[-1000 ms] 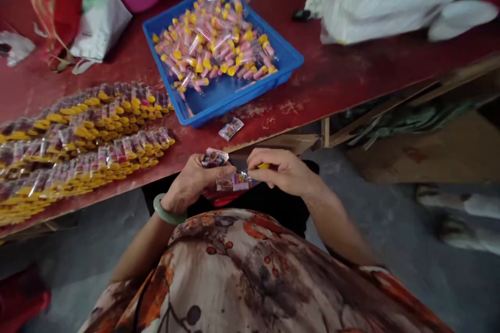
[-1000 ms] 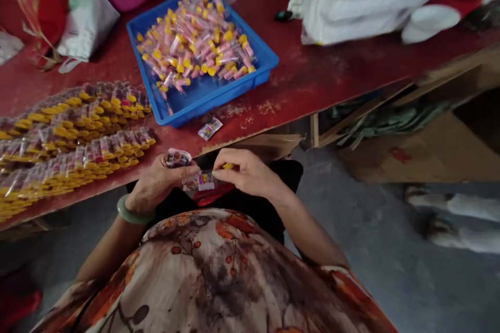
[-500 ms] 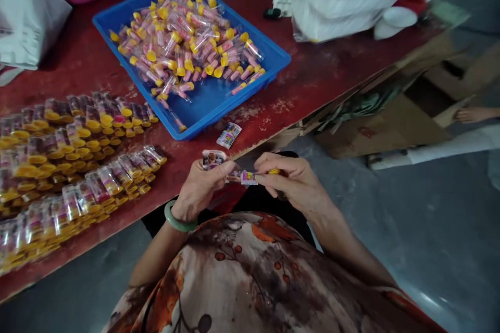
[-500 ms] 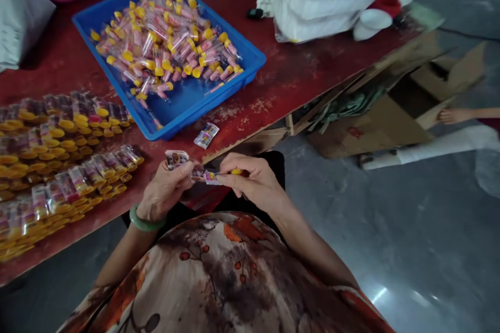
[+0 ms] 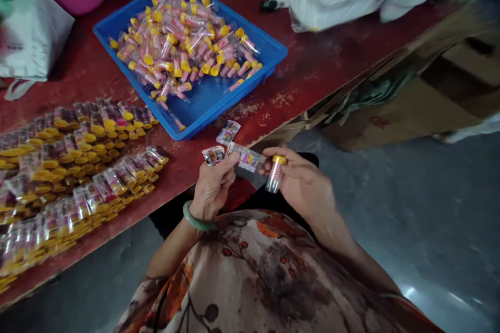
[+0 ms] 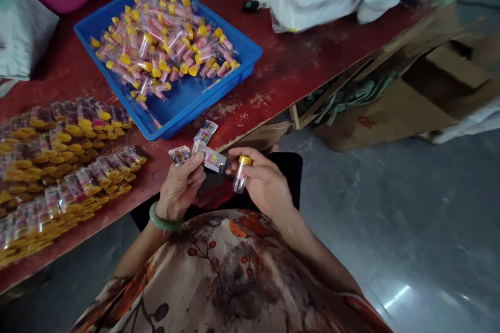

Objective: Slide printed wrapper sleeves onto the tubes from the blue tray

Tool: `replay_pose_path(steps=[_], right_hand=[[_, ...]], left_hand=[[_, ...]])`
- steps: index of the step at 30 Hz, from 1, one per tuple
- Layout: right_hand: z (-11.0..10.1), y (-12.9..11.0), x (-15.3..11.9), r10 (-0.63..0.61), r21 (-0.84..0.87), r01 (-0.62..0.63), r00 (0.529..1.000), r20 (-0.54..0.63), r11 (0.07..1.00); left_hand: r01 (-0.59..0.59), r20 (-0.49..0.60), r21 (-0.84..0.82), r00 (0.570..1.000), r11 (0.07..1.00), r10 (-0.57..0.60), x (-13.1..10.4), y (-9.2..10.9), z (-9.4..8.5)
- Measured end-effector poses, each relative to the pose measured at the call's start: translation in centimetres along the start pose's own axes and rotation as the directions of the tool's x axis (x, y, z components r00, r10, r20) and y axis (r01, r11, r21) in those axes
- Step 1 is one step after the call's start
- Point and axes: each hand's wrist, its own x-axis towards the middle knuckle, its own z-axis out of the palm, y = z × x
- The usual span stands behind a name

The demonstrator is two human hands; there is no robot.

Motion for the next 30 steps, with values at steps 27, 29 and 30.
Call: replay_pose_path(steps=[27, 29, 30], right_hand=[[-3.3, -1.8, -1.5, -0.17, -0.174, 0.132, 0.959, -0.227, 0.976], [-2.9, -1.6, -0.8, -0.096, -0.212, 0.049, 0.972, -0.216, 0.976], [-2.6, -1.4, -0.5, -0.061, -0.232, 0.015, 0.979, -0.194, 0.973]], left_hand=[[0.085, 0.055, 0.03, 0.995, 0.996, -0.087, 1.4, -1.4, 2.6], [0.08, 0.055, 0.059, 0.995, 0.995, -0.084, 1.3, -1.4, 2.5], [0.071, 0.045, 0.077, 0.996, 0.995, -0.074, 1.2, -1.4, 2.3]])
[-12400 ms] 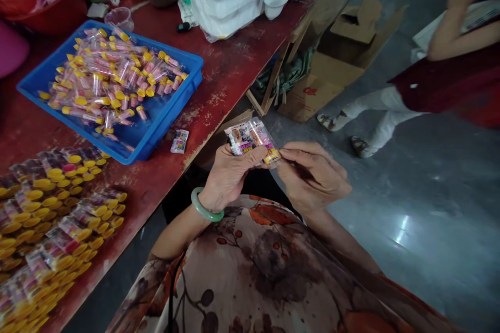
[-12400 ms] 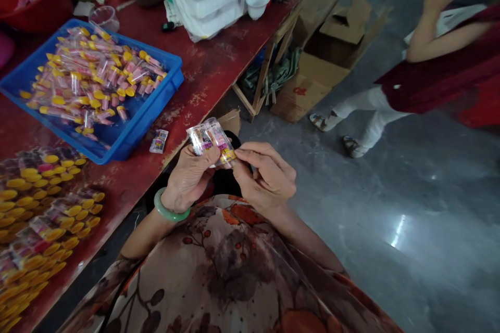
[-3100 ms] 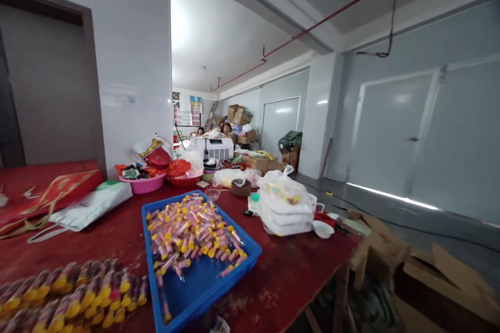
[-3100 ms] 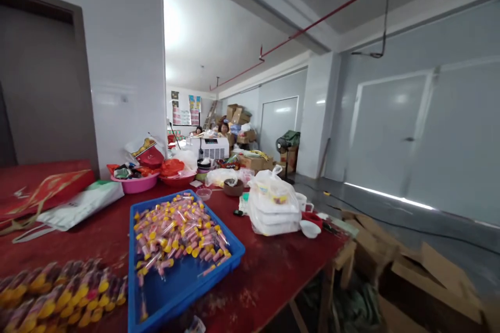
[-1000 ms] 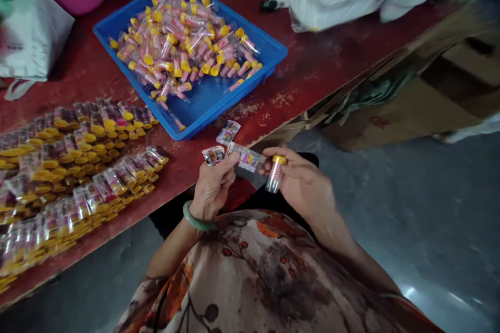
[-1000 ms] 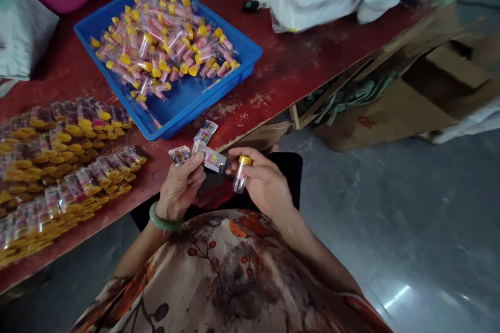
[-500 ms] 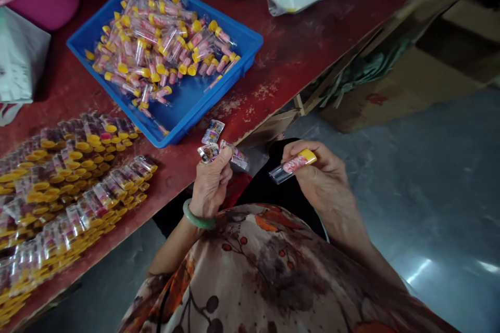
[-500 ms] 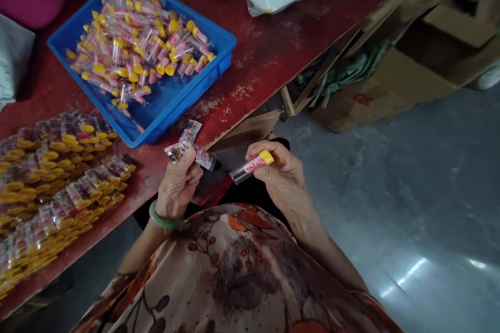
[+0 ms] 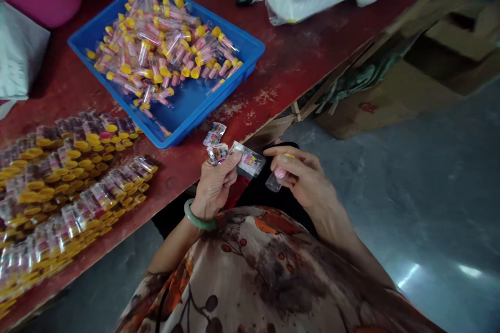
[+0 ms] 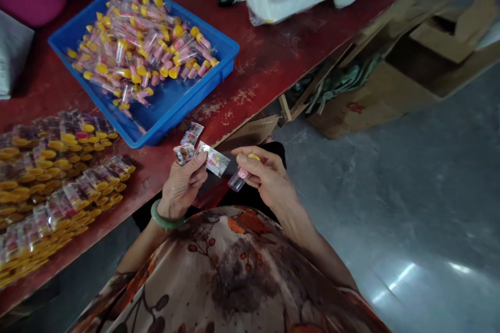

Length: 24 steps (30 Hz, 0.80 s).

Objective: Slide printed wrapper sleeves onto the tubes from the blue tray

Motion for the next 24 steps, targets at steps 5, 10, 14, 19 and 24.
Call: replay_pose_path(steps=[5, 10, 14, 19, 24], right_hand=[[2.4, 0.5, 1.0, 0.017, -0.063, -0.013, 0.998, 0.064, 0.998], [4.6, 0.9, 1.5, -0.057, -0.08, 0.068, 0.99, 0.129, 0.994], [5.0, 0.9, 1.4, -0.077, -0.075, 0.091, 0.982, 0.173, 0.993], [4.0, 0.5, 1.0, -0.117, -0.022, 0.124, 0.976, 0.185, 0.992], [4.5, 0.5, 0.4, -0.2, 0.011, 0.202, 0.956, 0.214, 0.979]], left_hand=[[-0.051, -0.052, 0.026, 0.997, 0.998, 0.053, -1.0, 0.4, -1.0], [-0.065, -0.057, -0.026, 0.996, 0.998, 0.064, -2.0, 0.9, -2.4], [-0.038, -0.084, -0.074, 0.996, 0.997, 0.032, -2.3, 1.5, -3.3], [-0.102, -0.144, -0.118, 0.986, 0.988, 0.085, -2.3, 2.2, -4.1], [-0.088, -0.106, -0.184, 0.992, 0.979, 0.07, -2.4, 2.5, -4.4]])
